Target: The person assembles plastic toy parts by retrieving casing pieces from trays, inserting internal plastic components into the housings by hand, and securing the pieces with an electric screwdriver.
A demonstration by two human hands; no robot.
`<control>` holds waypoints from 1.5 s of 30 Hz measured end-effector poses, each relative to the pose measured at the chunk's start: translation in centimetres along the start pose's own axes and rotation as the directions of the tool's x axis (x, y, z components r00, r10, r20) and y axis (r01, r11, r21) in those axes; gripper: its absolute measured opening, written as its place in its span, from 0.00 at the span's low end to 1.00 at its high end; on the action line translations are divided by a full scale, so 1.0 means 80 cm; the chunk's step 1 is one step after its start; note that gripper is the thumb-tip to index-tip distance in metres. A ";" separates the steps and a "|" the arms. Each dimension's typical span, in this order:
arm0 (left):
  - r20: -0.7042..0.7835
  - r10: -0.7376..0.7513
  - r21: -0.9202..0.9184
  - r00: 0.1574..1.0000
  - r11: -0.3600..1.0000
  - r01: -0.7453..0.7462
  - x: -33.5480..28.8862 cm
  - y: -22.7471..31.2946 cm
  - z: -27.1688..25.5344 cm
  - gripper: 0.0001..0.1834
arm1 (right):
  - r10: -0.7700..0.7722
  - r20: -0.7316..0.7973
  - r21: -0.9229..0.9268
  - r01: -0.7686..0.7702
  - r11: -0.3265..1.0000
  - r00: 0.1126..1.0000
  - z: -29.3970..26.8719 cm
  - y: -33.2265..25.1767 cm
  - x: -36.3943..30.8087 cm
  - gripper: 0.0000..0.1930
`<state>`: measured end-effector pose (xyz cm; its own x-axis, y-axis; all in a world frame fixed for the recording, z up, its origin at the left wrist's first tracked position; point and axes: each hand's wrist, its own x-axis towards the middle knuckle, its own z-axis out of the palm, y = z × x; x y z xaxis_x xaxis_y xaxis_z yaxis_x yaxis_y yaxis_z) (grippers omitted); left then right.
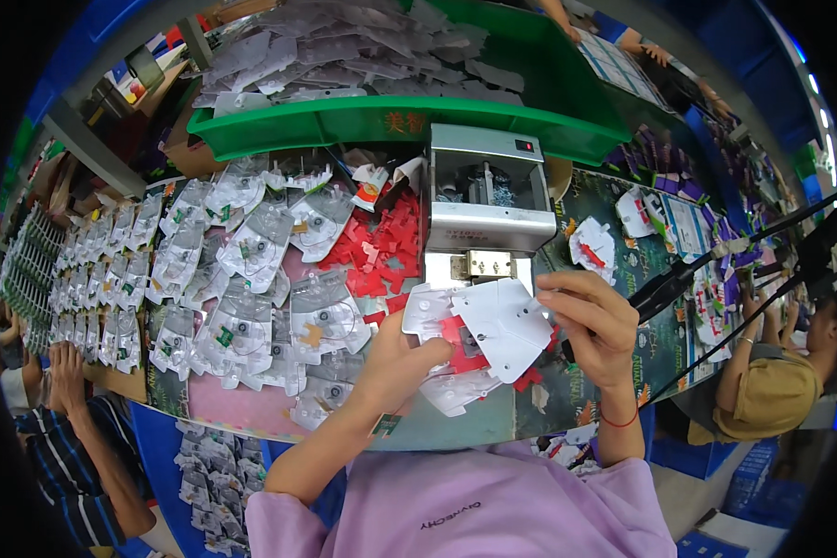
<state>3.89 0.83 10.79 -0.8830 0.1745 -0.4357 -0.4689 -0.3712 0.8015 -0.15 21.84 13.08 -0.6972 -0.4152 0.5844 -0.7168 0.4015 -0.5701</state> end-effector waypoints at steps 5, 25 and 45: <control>0.089 0.078 -0.080 0.993 0.994 -0.071 -0.001 -0.001 0.003 0.18 | 0.000 0.216 -0.144 0.031 0.989 0.976 -0.005 -0.009 0.011 0.13; 0.158 0.117 0.052 0.980 0.991 -0.126 -0.005 0.002 0.005 0.15 | -0.090 0.078 -0.169 0.103 0.980 0.993 -0.004 -0.017 -0.010 0.12; 0.208 0.022 0.019 0.978 0.999 -0.026 0.001 -0.005 0.004 0.17 | 0.010 0.210 -0.180 0.029 0.983 0.978 -0.009 -0.023 -0.009 0.13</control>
<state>4.04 1.27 10.56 -0.8781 0.3527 -0.3232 -0.4459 -0.3586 0.8201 1.70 21.98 14.12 -0.6883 -0.5731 0.4448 -0.7252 0.5297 -0.4399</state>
